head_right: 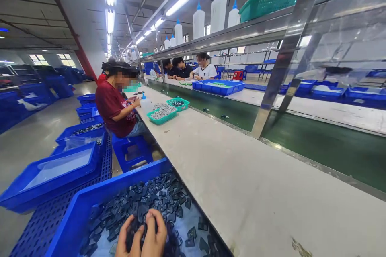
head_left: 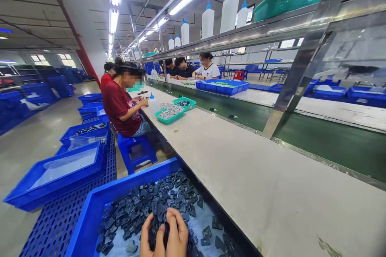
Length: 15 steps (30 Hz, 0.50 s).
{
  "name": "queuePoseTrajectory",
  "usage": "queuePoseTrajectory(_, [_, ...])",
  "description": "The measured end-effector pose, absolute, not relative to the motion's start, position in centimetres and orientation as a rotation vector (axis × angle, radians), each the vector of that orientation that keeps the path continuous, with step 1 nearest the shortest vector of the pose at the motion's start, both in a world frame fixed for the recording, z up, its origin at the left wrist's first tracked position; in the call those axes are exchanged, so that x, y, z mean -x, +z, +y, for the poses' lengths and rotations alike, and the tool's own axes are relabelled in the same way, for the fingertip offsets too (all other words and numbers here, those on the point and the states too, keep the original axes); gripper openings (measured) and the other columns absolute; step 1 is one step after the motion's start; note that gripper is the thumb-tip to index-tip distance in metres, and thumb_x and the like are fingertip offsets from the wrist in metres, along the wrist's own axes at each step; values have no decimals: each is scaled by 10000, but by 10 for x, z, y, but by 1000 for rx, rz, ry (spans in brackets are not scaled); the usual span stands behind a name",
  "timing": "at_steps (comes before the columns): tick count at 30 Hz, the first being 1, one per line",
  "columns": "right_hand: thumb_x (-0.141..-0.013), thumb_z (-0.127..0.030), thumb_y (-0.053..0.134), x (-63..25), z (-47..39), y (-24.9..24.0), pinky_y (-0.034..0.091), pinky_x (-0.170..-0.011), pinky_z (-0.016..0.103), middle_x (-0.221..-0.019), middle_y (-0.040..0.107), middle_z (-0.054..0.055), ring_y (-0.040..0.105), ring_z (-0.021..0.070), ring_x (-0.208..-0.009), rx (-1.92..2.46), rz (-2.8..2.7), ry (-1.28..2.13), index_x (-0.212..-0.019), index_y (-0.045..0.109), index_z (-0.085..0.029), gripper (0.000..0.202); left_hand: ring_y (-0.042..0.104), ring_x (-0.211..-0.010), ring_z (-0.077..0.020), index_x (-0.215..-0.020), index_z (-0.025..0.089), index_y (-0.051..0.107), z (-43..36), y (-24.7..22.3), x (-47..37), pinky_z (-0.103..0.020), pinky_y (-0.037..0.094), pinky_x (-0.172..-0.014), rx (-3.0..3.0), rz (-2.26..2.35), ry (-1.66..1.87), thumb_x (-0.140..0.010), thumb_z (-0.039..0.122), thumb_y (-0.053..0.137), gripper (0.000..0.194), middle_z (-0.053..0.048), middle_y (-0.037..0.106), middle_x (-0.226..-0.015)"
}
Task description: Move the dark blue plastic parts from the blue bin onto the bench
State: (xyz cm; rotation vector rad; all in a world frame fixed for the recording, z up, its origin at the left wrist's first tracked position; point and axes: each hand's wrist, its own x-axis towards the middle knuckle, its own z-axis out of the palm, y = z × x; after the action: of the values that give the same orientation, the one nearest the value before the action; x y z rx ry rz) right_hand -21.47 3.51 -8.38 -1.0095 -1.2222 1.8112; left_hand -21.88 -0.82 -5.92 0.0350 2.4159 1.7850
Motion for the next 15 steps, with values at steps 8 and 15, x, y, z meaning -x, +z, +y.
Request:
queuePoseTrajectory(8, [-1023,-506,649,170,90,38,604,-884,437,-1128,755,60,730,229,-993,765,-1095,1673,-1124,723,-174,355,613,-1339,-318,-1329,245,598,48,55,190,-457,492,-1147,-430,2441,1952,-916,520,597,496,-97,686,-1390])
queuePoseTrajectory(15, [-1023,-482,657,77,210,68,571,-941,473,-1154,728,59,705,244,-1044,943,-951,1109,-1132,703,-173,330,607,-1325,-254,-1386,215,570,178,80,129,-423,471,-1162,-1247,1862,1775,-978,269,509,416,-113,647,-1433])
